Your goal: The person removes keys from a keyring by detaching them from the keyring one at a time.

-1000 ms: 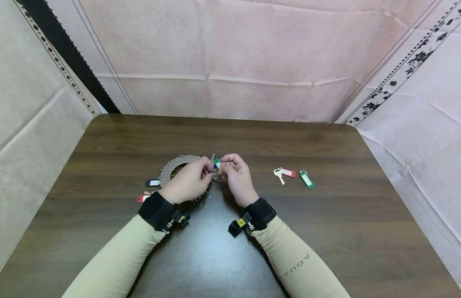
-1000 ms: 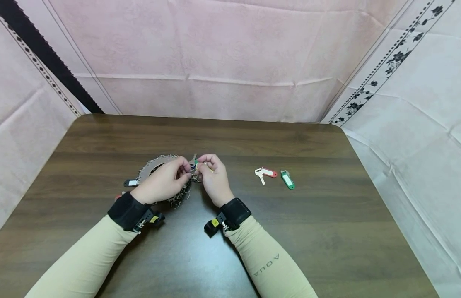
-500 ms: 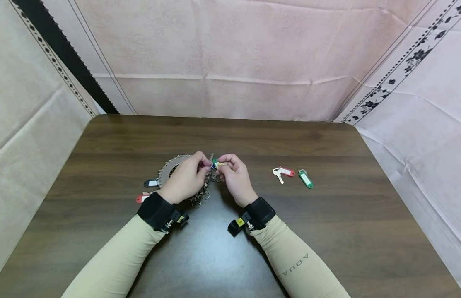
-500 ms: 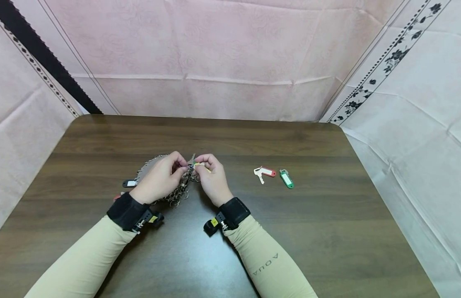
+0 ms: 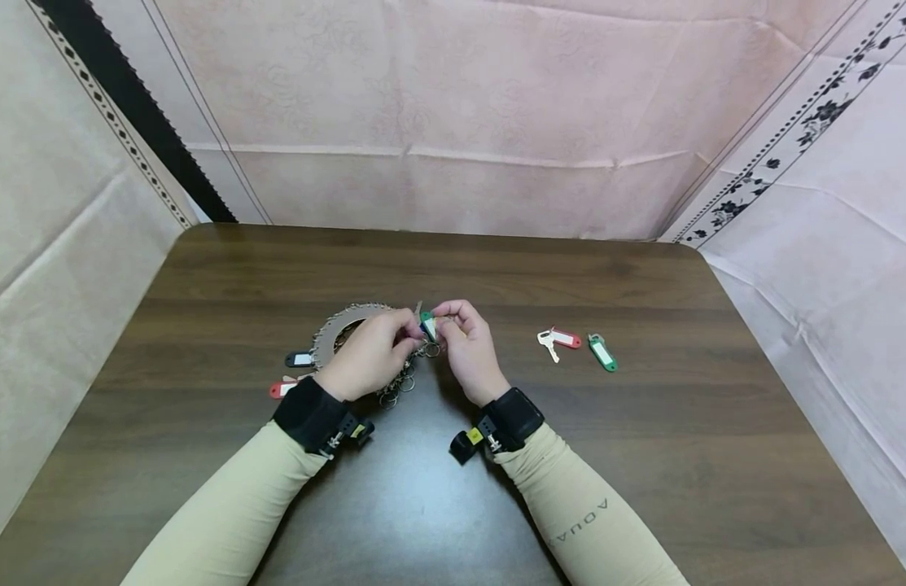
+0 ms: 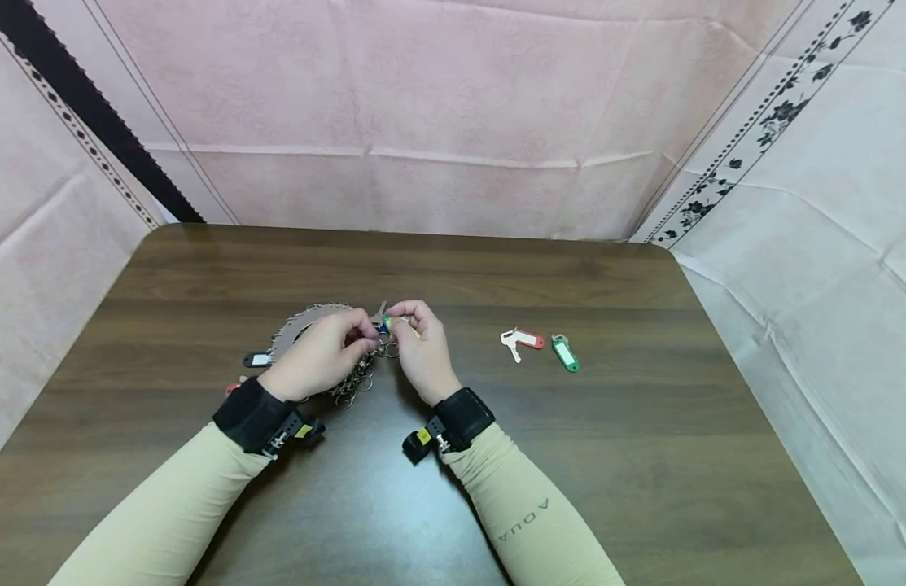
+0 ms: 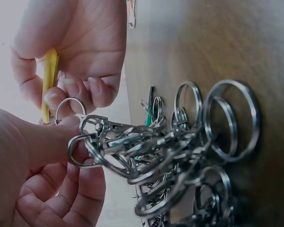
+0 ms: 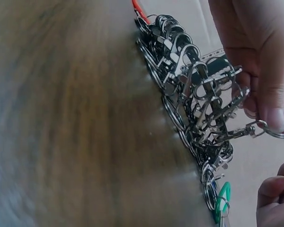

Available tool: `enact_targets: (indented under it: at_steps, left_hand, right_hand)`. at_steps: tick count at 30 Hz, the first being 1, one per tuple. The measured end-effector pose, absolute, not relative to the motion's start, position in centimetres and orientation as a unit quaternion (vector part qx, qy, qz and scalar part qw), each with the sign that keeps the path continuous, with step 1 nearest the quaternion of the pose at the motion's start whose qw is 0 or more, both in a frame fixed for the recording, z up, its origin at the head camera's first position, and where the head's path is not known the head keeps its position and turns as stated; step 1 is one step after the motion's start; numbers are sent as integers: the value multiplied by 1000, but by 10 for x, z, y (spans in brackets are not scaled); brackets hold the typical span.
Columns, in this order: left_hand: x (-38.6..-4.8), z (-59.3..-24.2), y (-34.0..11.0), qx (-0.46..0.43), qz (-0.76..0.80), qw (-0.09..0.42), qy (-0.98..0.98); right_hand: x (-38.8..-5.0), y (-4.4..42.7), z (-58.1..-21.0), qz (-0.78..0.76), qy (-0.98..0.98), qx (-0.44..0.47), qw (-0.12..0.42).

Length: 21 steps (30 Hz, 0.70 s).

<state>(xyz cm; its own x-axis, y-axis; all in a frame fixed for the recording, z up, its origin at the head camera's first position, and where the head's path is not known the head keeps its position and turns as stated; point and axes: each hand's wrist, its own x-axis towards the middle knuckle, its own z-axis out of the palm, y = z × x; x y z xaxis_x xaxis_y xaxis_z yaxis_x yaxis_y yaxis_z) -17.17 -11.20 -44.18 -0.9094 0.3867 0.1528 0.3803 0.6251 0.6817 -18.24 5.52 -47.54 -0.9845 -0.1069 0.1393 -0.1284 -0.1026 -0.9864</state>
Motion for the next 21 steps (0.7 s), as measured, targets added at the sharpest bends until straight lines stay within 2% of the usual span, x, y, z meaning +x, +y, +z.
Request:
enact_targets:
  at_steps: [8,12,16,21]
  left_hand:
    - [-174,-440,-113,212,374,6,903]
    - [-172,-439,-115,208,367,27,906]
    - [-167,-441,-118,215,339,40,915]
    - [-162,-441,-124,238,299,4,924]
  right_hand:
    - [-185,57,-472,742,-665,82,24]
    - [-187,67,-466,721,-690,60,21]
    - [-194,104,-461,660,-751,25,12]
    - [-201,174,-449,580,-814,34,16]
